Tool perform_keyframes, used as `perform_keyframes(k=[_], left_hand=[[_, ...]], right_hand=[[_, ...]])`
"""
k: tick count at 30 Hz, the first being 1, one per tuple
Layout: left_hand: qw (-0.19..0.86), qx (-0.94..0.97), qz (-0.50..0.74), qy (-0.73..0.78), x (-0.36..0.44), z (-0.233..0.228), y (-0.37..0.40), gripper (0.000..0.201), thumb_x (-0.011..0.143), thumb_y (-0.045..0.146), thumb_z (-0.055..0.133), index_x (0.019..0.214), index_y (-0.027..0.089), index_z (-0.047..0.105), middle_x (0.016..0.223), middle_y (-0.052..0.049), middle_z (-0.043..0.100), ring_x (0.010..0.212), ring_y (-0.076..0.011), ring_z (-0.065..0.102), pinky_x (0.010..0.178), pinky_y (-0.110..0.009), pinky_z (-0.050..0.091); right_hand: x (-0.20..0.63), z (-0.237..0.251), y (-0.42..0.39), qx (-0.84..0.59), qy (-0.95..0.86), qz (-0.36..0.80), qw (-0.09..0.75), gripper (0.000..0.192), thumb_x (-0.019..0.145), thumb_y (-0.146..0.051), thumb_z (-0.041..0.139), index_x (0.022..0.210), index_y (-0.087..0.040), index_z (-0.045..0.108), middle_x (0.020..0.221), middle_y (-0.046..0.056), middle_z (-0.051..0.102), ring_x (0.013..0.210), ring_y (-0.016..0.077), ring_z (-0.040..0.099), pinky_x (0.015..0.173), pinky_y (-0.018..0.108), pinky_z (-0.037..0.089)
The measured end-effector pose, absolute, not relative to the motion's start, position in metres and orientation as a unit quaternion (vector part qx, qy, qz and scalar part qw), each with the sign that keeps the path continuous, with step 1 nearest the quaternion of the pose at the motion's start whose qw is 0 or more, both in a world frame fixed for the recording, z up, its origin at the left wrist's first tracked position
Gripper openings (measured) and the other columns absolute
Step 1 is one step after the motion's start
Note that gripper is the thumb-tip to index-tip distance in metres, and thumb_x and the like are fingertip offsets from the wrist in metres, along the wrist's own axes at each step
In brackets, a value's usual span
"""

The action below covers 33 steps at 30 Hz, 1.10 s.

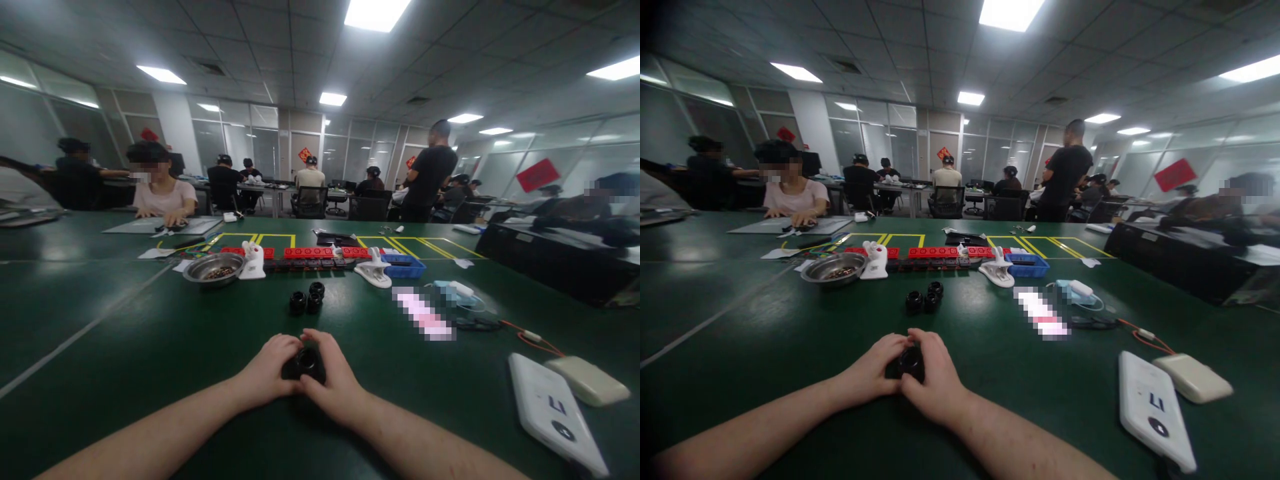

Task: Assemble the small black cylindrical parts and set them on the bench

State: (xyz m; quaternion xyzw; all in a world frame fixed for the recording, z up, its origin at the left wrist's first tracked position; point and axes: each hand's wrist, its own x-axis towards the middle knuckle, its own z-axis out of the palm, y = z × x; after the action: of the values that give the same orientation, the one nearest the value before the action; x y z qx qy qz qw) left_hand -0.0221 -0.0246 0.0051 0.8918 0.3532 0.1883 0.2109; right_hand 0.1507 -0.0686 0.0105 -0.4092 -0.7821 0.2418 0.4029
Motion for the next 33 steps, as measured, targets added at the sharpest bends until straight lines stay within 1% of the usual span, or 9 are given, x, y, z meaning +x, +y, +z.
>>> perform_keyframes(k=[3, 9, 13, 15, 17, 21, 26, 30, 33], left_hand=[[0.208, 0.892, 0.186, 0.355, -0.021, 0.009, -0.027, 0.037, 0.065, 0.034, 0.065, 0.097, 0.020, 0.055, 0.105, -0.006, 0.053, 0.100, -0.0246, 0.046, 0.090, -0.039, 0.035], [0.217, 0.892, 0.182, 0.352, -0.020, 0.014, -0.029, 0.032, 0.067, 0.038, 0.064, 0.093, 0.021, 0.056, 0.100, -0.004, 0.054, 0.095, -0.0239, 0.048, 0.086, -0.038, 0.038], [0.220, 0.890, 0.186, 0.353, -0.022, 0.010, -0.027, 0.044, 0.065, 0.035, 0.066, 0.105, 0.022, 0.052, 0.106, -0.005, 0.053, 0.099, -0.0241, 0.047, 0.089, -0.038, 0.036], [0.213, 0.891, 0.188, 0.353, -0.022, 0.007, -0.026, 0.050, 0.064, 0.036, 0.066, 0.109, 0.021, 0.050, 0.107, -0.006, 0.053, 0.100, -0.0246, 0.046, 0.090, -0.039, 0.035], [0.207, 0.892, 0.190, 0.353, -0.023, 0.005, -0.026, 0.048, 0.064, 0.038, 0.066, 0.106, 0.020, 0.051, 0.106, -0.006, 0.054, 0.100, -0.0248, 0.046, 0.090, -0.039, 0.035], [0.216, 0.892, 0.180, 0.354, -0.021, 0.012, -0.029, 0.038, 0.066, 0.040, 0.065, 0.097, 0.020, 0.055, 0.105, -0.005, 0.054, 0.098, -0.0246, 0.047, 0.088, -0.038, 0.037], [0.225, 0.888, 0.175, 0.360, -0.019, 0.021, -0.032, 0.034, 0.068, 0.038, 0.063, 0.096, 0.021, 0.056, 0.103, -0.004, 0.054, 0.098, -0.0244, 0.048, 0.089, -0.039, 0.036], [0.227, 0.888, 0.181, 0.357, -0.021, 0.015, -0.030, 0.042, 0.066, 0.036, 0.065, 0.104, 0.022, 0.053, 0.107, -0.004, 0.054, 0.101, -0.0244, 0.047, 0.091, -0.039, 0.035], [0.221, 0.889, 0.192, 0.352, -0.022, 0.007, -0.027, 0.051, 0.064, 0.034, 0.066, 0.110, 0.021, 0.049, 0.109, -0.006, 0.054, 0.102, -0.0250, 0.046, 0.092, -0.040, 0.033]], right_hand=[[0.151, 0.009, -0.069, -0.425, -0.770, 0.227, 0.417, 0.059, 0.065, -0.017, 0.059, 0.118, -0.019, 0.034, 0.116, 0.009, 0.042, 0.109, 0.0224, 0.040, 0.093, 0.039, 0.032], [0.148, 0.007, -0.066, -0.481, -0.740, 0.212, 0.420, 0.053, 0.060, -0.023, 0.067, 0.107, -0.019, 0.043, 0.101, 0.006, 0.049, 0.094, 0.0213, 0.047, 0.082, 0.037, 0.040], [0.148, 0.011, -0.067, -0.453, -0.756, 0.218, 0.419, 0.045, 0.063, -0.012, 0.056, 0.106, -0.020, 0.044, 0.099, 0.005, 0.050, 0.094, 0.0200, 0.048, 0.085, 0.037, 0.039], [0.149, 0.012, -0.068, -0.421, -0.773, 0.232, 0.414, 0.050, 0.061, -0.006, 0.049, 0.108, -0.020, 0.042, 0.104, 0.006, 0.049, 0.098, 0.0197, 0.047, 0.088, 0.037, 0.037], [0.150, 0.012, -0.069, -0.406, -0.782, 0.240, 0.407, 0.054, 0.060, -0.005, 0.048, 0.111, -0.020, 0.040, 0.109, 0.007, 0.047, 0.103, 0.0204, 0.044, 0.091, 0.038, 0.035], [0.150, 0.009, -0.069, -0.441, -0.763, 0.218, 0.419, 0.053, 0.063, -0.015, 0.058, 0.112, -0.019, 0.039, 0.112, 0.008, 0.045, 0.106, 0.0225, 0.042, 0.092, 0.040, 0.034], [0.148, 0.008, -0.066, -0.485, -0.741, 0.203, 0.418, 0.052, 0.059, -0.023, 0.067, 0.105, -0.020, 0.042, 0.103, 0.006, 0.047, 0.098, 0.0227, 0.046, 0.084, 0.039, 0.039], [0.148, 0.009, -0.066, -0.471, -0.750, 0.213, 0.413, 0.045, 0.063, -0.016, 0.061, 0.104, -0.020, 0.044, 0.097, 0.005, 0.050, 0.091, 0.0201, 0.049, 0.082, 0.037, 0.040], [0.149, 0.011, -0.068, -0.422, -0.776, 0.230, 0.409, 0.054, 0.062, -0.006, 0.053, 0.112, -0.020, 0.041, 0.107, 0.006, 0.048, 0.101, 0.0194, 0.045, 0.090, 0.036, 0.036]])
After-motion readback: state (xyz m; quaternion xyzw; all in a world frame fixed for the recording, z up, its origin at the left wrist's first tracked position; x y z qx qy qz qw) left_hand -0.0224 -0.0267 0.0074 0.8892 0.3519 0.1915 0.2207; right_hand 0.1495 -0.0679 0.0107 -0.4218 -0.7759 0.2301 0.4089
